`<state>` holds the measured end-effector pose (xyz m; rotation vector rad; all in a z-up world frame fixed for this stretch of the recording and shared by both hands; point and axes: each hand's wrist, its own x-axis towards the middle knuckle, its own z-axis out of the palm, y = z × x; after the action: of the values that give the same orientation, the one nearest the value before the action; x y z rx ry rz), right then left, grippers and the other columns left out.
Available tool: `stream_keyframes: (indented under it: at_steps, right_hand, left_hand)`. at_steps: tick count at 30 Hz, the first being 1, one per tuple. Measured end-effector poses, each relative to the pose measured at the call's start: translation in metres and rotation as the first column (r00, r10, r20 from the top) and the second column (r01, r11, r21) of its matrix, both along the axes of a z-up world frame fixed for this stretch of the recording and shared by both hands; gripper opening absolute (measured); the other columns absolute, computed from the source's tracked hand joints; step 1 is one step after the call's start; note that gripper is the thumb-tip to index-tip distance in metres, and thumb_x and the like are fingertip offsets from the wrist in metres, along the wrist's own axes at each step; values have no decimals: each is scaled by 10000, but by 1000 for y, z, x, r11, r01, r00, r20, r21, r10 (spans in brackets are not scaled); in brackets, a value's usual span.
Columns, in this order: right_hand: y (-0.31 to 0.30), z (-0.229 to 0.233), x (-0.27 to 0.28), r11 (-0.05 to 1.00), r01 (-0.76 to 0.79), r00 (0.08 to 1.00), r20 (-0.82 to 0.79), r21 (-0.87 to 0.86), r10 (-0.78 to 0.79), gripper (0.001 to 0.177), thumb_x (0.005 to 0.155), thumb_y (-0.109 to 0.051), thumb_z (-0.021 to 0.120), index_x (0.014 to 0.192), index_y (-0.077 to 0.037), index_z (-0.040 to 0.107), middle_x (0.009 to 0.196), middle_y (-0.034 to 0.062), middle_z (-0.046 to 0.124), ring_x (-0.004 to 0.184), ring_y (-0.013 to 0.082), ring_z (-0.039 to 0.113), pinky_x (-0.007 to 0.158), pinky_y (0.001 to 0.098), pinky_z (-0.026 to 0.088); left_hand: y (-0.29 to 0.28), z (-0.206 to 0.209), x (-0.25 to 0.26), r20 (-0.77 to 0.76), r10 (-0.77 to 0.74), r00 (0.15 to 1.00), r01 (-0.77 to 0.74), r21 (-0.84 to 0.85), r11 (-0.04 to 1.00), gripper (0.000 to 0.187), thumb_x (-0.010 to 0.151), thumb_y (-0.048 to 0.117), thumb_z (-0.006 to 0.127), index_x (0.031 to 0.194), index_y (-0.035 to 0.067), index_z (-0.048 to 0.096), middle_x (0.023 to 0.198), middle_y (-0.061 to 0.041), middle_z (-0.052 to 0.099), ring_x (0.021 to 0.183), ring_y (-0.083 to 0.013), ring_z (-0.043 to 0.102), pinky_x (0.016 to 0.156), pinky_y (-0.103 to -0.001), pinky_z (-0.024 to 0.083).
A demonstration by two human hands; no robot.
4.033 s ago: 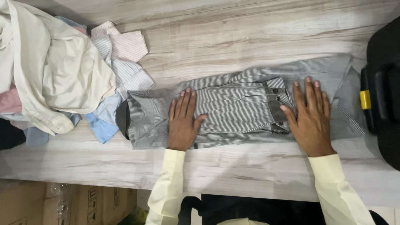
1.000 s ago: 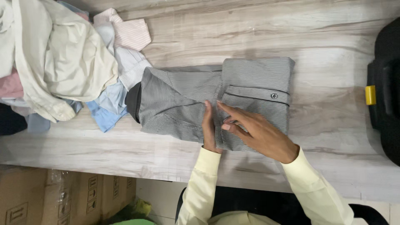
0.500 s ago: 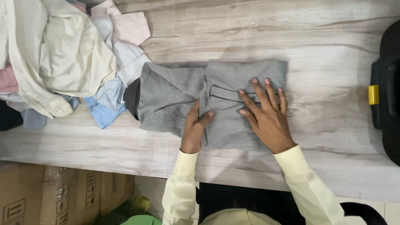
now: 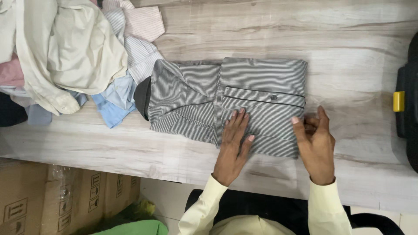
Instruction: The person buttons a shirt, buttons the cuffs, and folds it on a table.
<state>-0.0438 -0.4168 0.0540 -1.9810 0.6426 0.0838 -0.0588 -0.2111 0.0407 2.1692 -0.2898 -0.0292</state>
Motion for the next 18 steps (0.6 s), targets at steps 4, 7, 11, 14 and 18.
stream_keyframes:
  at_steps: [4, 7, 11, 14, 18]
  right_hand:
    - [-7, 2, 10, 951, -95, 995, 62, 293, 80, 767, 908, -283, 720, 1510, 63, 396, 1351, 192, 611, 1200, 252, 623, 1017, 357, 495]
    - [-25, 14, 12, 885, -102, 992, 115, 455, 55, 667, 872, -161, 712, 1474, 48, 515, 1329, 162, 671, 1168, 235, 646, 1016, 347, 499]
    - [-79, 38, -3, 946, 44, 992, 95, 321, -78, 632, 884, -78, 685, 1494, 5, 545, 1288, 172, 660, 1109, 263, 646, 910, 368, 528]
    - [-140, 58, -19, 903, -339, 902, 181, -265, 392, 711, 827, -67, 687, 1500, 29, 479, 1346, 285, 600, 1129, 347, 662, 861, 412, 576]
    - [-128, 73, -19, 645, -446, 830, -18, -620, 557, 781, 807, -109, 716, 1521, 26, 430, 1299, 320, 584, 1062, 358, 674, 795, 406, 592]
  left_hand:
    - [-8, -5, -2, -4, 2, 1000, -2, 2, 1000, 546, 1130, 296, 361, 1621, 59, 324, 1714, -149, 310, 1626, -346, 198, 1320, -539, 126]
    - [-17, 4, -8, -26, 33, 999, -35, -89, 995, 564, 1126, 305, 371, 1624, 50, 301, 1712, -165, 306, 1628, -353, 203, 1321, -508, 172]
    - [-49, 11, -15, -52, -81, 995, 61, -321, 945, 598, 1108, 259, 414, 1635, 18, 267, 1725, -211, 277, 1642, -364, 201, 1343, -473, 188]
    - [-83, 15, -15, -27, -250, 968, 212, -447, 869, 599, 1128, 236, 428, 1650, 3, 250, 1754, -218, 250, 1672, -360, 195, 1373, -452, 186]
    - [-95, 29, -15, -91, -392, 915, 286, -539, 792, 650, 1081, 232, 461, 1636, -20, 234, 1741, -232, 218, 1644, -371, 170, 1328, -448, 165]
